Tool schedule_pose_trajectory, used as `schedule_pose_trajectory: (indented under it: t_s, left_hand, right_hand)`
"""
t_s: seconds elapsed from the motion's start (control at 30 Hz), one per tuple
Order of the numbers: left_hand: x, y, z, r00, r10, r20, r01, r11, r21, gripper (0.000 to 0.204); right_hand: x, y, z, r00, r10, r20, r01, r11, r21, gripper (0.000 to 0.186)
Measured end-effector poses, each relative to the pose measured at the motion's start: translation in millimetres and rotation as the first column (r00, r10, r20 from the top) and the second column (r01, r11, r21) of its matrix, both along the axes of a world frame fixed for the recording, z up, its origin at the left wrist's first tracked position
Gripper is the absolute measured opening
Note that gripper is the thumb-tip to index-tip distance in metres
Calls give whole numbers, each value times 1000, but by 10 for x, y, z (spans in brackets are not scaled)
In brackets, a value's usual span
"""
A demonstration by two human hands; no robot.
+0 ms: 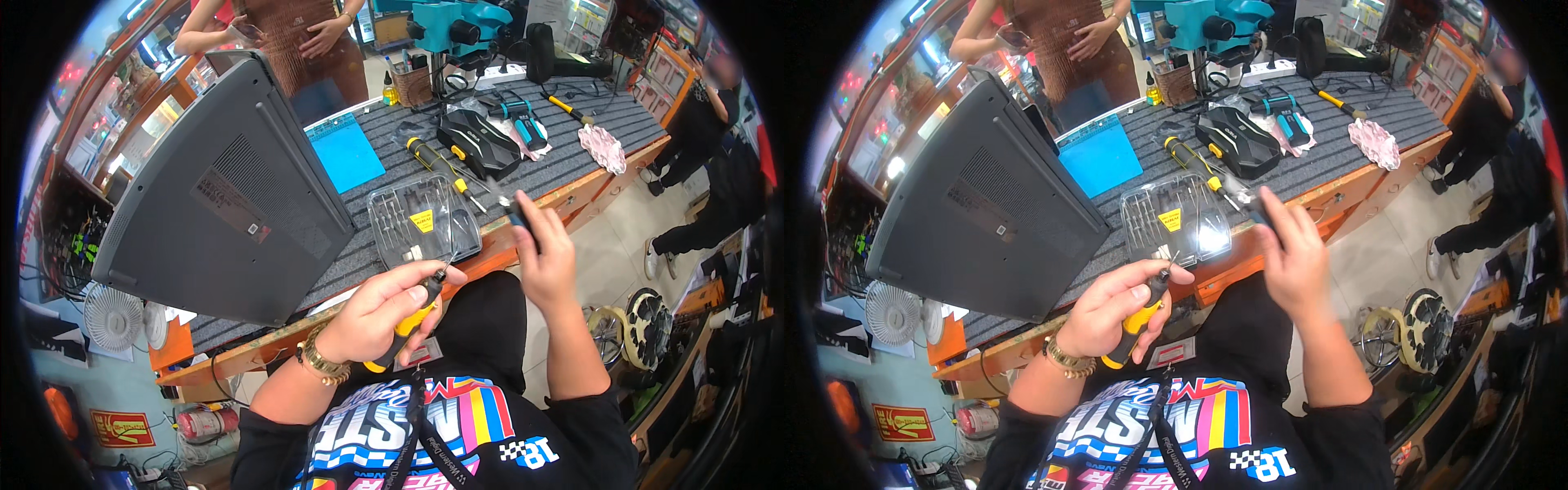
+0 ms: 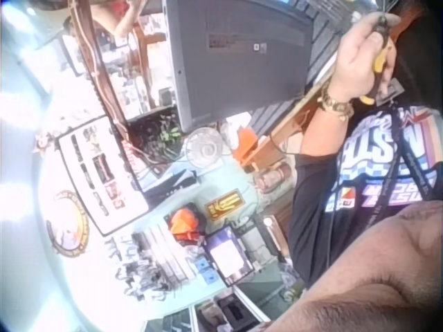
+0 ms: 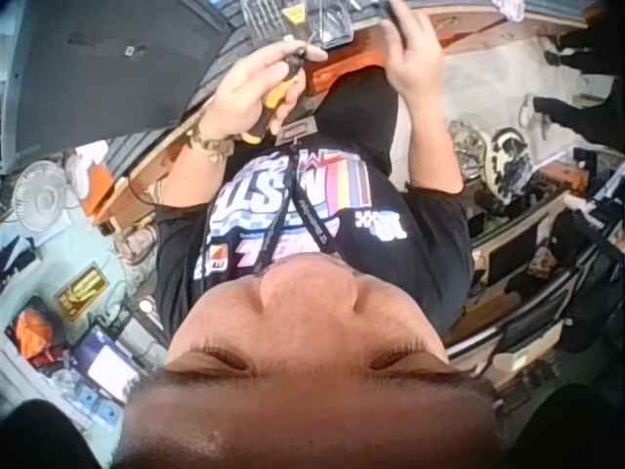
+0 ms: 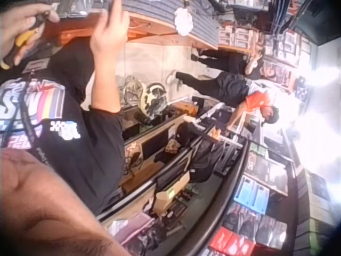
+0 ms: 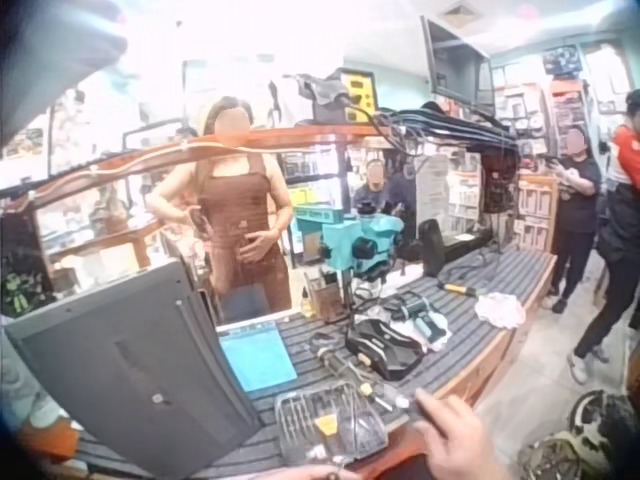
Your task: The person pries open the laptop casing by hand and with a tool, removes a small component from a tool kit using pliers, and سپس closes the laptop lid.
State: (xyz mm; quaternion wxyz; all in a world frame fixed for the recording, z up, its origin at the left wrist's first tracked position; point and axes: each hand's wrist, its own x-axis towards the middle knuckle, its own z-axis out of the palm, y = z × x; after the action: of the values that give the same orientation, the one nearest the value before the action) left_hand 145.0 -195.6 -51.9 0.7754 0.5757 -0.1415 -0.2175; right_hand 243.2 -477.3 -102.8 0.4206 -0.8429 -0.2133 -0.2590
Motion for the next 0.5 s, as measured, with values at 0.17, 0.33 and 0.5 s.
schedule_pose_trajectory:
  t_s: [0.17, 0.33, 0.5]
  left_hand:
    - [158, 24, -89, 995, 91, 45, -92, 996, 22, 45]
    - [140, 20, -199, 996, 87, 22, -86, 995, -44, 40]
    - [107, 3, -196, 996, 80, 51, -77, 996, -49, 34]
  right_hand:
    - [-354, 70, 184, 943, 328, 59, -327, 945, -31, 50]
    - [-337, 125, 81, 934, 350, 64, -343, 934, -99, 53]
    - [-333, 190, 85, 938, 338, 71, -330, 938, -110, 52]
